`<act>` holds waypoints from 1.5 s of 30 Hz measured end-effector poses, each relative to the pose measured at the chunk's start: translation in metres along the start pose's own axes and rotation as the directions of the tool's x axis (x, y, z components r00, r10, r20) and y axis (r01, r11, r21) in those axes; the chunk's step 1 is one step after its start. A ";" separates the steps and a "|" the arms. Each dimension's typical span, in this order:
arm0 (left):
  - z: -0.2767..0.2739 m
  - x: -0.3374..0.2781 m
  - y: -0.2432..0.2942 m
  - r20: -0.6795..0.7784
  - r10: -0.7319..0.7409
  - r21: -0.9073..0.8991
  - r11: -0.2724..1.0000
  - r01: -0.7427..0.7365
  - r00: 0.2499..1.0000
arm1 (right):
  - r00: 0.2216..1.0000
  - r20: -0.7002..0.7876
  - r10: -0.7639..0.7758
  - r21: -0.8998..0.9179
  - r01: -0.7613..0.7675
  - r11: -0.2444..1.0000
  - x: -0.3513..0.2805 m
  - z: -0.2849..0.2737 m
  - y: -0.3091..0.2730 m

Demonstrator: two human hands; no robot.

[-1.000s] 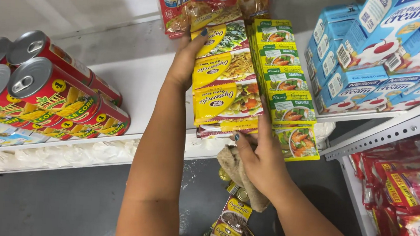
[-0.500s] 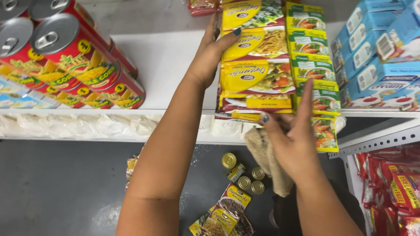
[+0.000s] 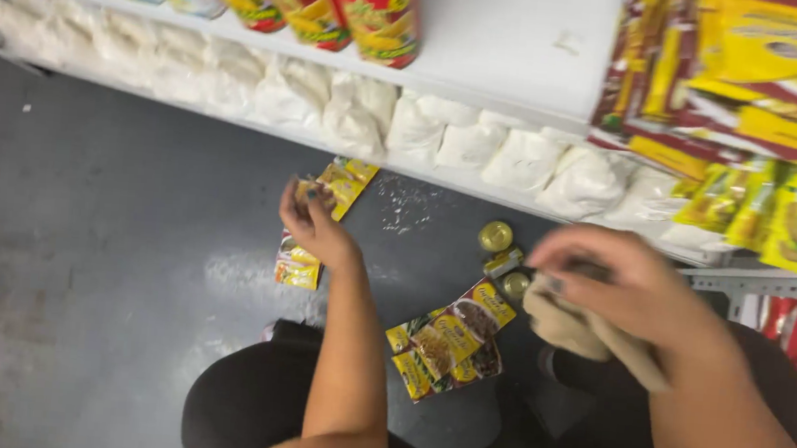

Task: Wiping and organizing seasoning packets into neat stacks on a lower grocery store shelf.

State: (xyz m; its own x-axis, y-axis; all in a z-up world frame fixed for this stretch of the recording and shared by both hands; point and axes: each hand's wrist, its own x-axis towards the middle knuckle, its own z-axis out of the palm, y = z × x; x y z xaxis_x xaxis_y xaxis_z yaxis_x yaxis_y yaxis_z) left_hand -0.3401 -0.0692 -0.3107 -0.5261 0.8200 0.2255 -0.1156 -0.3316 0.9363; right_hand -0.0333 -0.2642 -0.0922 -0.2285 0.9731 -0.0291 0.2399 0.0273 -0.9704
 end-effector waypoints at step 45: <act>-0.104 0.051 -0.357 -0.099 -0.797 0.095 0.588 0.803 0.596 | 0.517 -0.282 0.808 0.404 -0.700 0.589 0.111 0.162 0.338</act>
State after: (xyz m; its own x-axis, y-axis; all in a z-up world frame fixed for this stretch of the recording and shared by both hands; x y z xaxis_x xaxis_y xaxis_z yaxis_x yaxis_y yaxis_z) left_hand -0.4129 0.0429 -0.6617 -0.3046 0.7065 -0.6388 -0.4102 0.5080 0.7574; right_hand -0.1308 -0.1841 -0.4621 0.3419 0.5896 -0.7318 -0.0804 -0.7575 -0.6479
